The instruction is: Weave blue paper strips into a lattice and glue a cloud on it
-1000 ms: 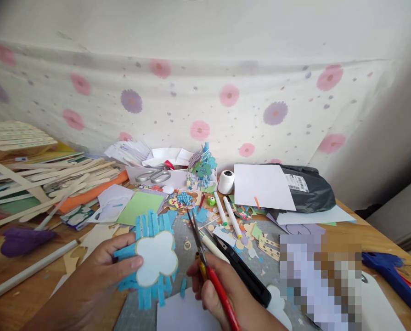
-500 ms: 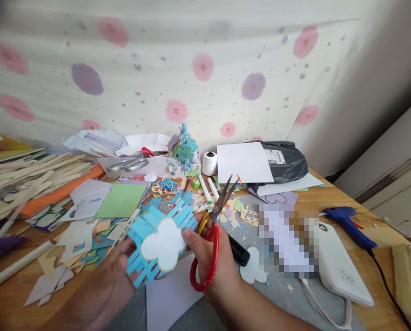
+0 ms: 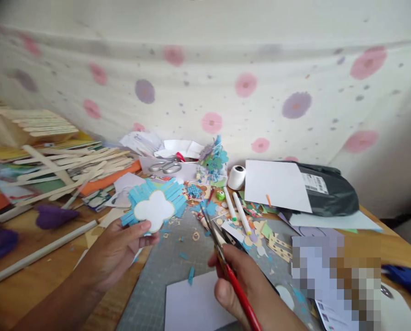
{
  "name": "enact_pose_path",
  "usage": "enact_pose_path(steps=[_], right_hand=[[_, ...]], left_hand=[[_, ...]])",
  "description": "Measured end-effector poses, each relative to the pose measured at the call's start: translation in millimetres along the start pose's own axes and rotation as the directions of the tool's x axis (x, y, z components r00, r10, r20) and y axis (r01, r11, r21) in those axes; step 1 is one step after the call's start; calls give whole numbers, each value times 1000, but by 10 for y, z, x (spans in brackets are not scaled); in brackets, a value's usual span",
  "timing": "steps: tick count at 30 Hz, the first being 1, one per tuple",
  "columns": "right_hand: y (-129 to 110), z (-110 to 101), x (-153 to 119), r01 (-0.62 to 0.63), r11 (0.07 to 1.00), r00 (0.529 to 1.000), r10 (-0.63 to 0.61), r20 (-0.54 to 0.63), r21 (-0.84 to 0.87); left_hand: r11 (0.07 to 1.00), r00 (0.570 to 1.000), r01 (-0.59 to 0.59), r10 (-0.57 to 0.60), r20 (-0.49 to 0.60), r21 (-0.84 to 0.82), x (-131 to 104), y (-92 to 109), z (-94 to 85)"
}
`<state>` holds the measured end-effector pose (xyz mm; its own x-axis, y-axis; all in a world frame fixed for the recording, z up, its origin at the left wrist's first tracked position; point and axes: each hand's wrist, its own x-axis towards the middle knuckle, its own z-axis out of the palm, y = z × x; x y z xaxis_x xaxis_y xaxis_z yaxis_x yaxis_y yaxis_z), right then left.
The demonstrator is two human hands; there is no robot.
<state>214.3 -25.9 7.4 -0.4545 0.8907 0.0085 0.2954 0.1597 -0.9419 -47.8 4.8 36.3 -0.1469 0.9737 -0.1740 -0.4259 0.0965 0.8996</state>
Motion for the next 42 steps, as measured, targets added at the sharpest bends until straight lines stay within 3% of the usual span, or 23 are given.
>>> enact_pose_path(steps=[2,5,9,14,23,32,38,42], right_hand=[[32,-85,-47,-59,989,988,78,136,-133],[69,-109,-88,-101,971,966,148,214,-214],[-11,-52,-52,-88,968,960,146,239,-236],[-198,-2,65,-26,974,928,108,358,-227],[-234,81,103,45,975,925,41,379,-216],[-174,114,98,-73,994,909,102,404,-86],[-195,133,104,-92,990,918,124,376,-104],[-178,131,84,-71,988,944,111,311,-136]], left_hand=[[1000,1000,-9,10,20,-16,14,46,-59],[1000,996,5,-7,84,20,9,56,-102],[989,982,51,-75,175,136,-30,41,-86],[966,954,95,-157,255,238,-87,21,-13],[925,912,126,-250,324,359,-82,6,8],[907,910,118,-262,321,405,-65,18,-26],[930,930,131,-236,284,344,-86,26,-3],[970,933,149,-202,298,193,-136,-4,35]])
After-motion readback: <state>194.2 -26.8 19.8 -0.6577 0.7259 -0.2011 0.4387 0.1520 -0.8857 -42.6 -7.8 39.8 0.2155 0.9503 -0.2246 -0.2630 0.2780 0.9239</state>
